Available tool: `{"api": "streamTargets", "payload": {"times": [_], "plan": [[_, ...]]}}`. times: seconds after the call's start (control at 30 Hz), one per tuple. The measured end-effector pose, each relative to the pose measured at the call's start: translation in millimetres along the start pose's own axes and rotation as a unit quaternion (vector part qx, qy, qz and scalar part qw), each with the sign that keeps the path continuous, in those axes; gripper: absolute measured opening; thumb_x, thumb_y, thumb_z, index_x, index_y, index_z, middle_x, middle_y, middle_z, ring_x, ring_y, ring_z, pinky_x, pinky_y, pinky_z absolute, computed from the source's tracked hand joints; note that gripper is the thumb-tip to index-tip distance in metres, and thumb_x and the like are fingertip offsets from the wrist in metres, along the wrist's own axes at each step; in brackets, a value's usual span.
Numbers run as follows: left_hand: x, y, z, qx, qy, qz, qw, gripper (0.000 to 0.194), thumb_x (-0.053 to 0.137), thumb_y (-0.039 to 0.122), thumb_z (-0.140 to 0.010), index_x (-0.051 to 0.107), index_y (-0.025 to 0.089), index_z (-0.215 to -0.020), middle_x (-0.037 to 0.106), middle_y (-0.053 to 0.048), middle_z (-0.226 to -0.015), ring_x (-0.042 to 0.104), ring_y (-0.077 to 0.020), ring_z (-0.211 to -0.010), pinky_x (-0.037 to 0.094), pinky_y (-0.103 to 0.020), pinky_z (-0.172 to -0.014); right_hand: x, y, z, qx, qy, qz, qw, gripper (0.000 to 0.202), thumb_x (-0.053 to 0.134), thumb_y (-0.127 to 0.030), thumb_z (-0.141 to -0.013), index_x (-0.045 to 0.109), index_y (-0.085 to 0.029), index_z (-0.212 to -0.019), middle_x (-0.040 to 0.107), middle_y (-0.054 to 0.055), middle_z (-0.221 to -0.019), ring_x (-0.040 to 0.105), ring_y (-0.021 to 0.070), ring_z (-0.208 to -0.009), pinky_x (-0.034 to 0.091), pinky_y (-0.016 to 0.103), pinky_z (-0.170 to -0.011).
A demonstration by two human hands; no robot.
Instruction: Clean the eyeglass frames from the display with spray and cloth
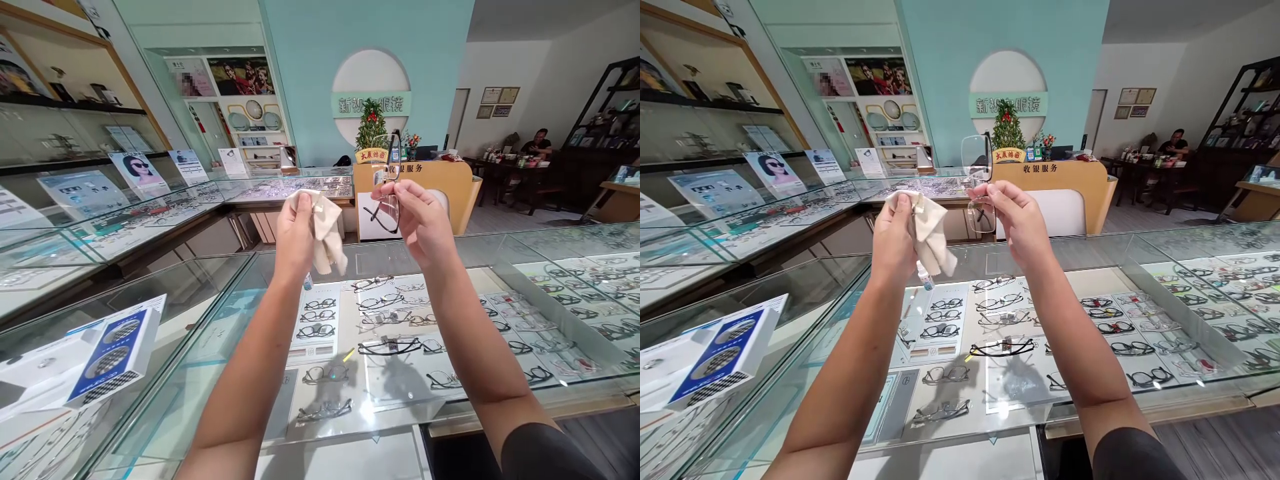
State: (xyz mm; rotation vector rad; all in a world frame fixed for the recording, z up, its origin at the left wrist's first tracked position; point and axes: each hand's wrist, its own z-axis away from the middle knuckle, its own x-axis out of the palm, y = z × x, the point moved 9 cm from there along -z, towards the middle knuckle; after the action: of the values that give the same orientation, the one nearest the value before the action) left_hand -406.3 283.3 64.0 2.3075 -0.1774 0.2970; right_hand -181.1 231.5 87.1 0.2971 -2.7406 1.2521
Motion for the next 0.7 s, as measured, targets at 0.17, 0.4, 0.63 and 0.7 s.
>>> {"api": "streamTargets", "payload": {"times": [0.17,0.4,0.63,0.7], "plan": [[0.9,56.0,12.2,0.187,-0.013,-0.173,0.967,0.054,0.075,0.057,-0.094,0.048,0.021,-0.063,0.045,0.002,-0.065,0.041,-0.0123,-0.059,0.039,-0.030,-0.057,1.9,-3.5,2.2,-0.004,-0.062,0.056,0.996,0.021,0.073,-0.047,-0.096,0.074,-0.027,-0.088,0.077,0.001,-0.101,0.069,0.0186,-0.104,0.052,0.037,-0.098],[26.9,91.9,37.9,0.364,-0.076,-0.308,0.876,0.042,0.091,0.052,-0.078,0.064,0.026,-0.098,0.061,0.000,-0.086,0.052,-0.0149,-0.069,0.046,-0.035,-0.064,17.4,-19.2,10.9,-0.036,-0.142,0.227,0.963,0.031,0.069,-0.050,-0.099,0.074,-0.024,-0.085,0.073,0.002,-0.092,0.061,0.0179,-0.089,0.046,0.034,-0.085],[38.3,83.1,45.7,0.433,-0.084,-0.347,0.828,0.079,0.089,0.066,-0.076,0.059,0.029,-0.140,0.066,-0.011,-0.130,0.066,-0.0293,-0.117,0.060,-0.042,-0.086,28.8,-26.0,18.8,-0.029,-0.173,0.223,0.959,0.030,0.065,-0.045,-0.103,0.075,-0.023,-0.085,0.075,0.002,-0.092,0.065,0.0188,-0.094,0.047,0.036,-0.092],[38.3,79.9,46.9,0.436,-0.089,-0.353,0.823,0.076,0.084,0.068,-0.080,0.059,0.030,-0.140,0.066,-0.011,-0.131,0.066,-0.0310,-0.120,0.061,-0.045,-0.089,28.3,-26.5,19.6,-0.025,-0.173,0.219,0.960,0.030,0.066,-0.045,-0.102,0.075,-0.023,-0.084,0.075,0.002,-0.092,0.065,0.0188,-0.093,0.047,0.036,-0.091]]}}
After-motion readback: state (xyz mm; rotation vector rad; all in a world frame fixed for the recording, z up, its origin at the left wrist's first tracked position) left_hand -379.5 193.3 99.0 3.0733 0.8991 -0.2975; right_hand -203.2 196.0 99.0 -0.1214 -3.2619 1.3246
